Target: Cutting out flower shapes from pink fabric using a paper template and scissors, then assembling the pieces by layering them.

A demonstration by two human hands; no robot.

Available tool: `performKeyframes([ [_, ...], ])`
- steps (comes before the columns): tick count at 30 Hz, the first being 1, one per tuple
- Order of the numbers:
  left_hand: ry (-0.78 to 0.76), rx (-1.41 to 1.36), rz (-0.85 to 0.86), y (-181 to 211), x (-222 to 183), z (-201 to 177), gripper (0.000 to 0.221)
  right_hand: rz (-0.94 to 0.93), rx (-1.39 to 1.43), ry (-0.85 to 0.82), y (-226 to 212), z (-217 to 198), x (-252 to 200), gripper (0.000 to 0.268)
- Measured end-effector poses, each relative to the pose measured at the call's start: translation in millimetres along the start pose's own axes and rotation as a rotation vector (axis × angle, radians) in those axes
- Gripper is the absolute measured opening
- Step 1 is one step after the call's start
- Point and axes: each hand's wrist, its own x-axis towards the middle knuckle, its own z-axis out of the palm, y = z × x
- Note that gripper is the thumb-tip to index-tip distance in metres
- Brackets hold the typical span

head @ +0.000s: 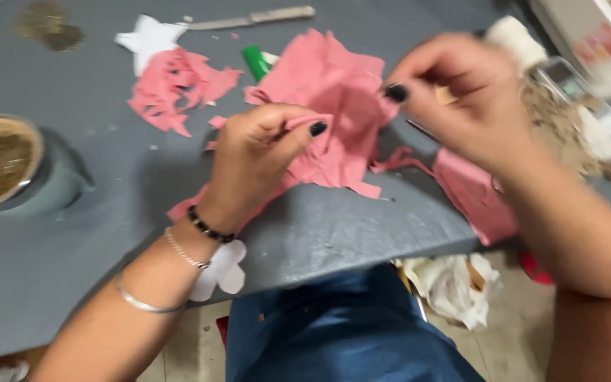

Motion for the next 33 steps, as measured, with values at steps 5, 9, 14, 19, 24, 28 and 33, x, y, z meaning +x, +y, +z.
performKeyframes([
  [5, -0.017, 0.067, 0.001, -13, -4, 2, 0.009, 0.103, -0.445, -0.157, -16, -67, -57, 0.012],
  [9, -0.029, 0.09, 0.018, -5, -6, 3, 0.012, 0.298, -0.81, -0.315, 22, -82, -112, 0.027],
  [14, -0.047, 0.072, 0.021, -3, -5, 3, 0.012, 0.531, -0.92, -0.439, 52, -89, -127, 0.051],
  [19, -0.057, 0.019, 0.111, -9, -4, 1, 0.008, 0.823, -1.183, -0.587, 39, -80, -95, 0.064],
  [24, -0.048, -0.061, 0.065, -13, -6, 3, 0.011, 0.734, -1.491, -0.607, 36, -92, -94, 0.043],
  [28, -0.024, -0.165, 0.036, -14, -6, 6, 0.012, 0.413, -1.466, -0.365, 83, -129, -126, 0.038],
  [33, -0.004, -0.135, 0.019, -9, -7, 2, 0.013, 0.439, -0.933, -0.165, 48, -101, -98, 0.033],
])
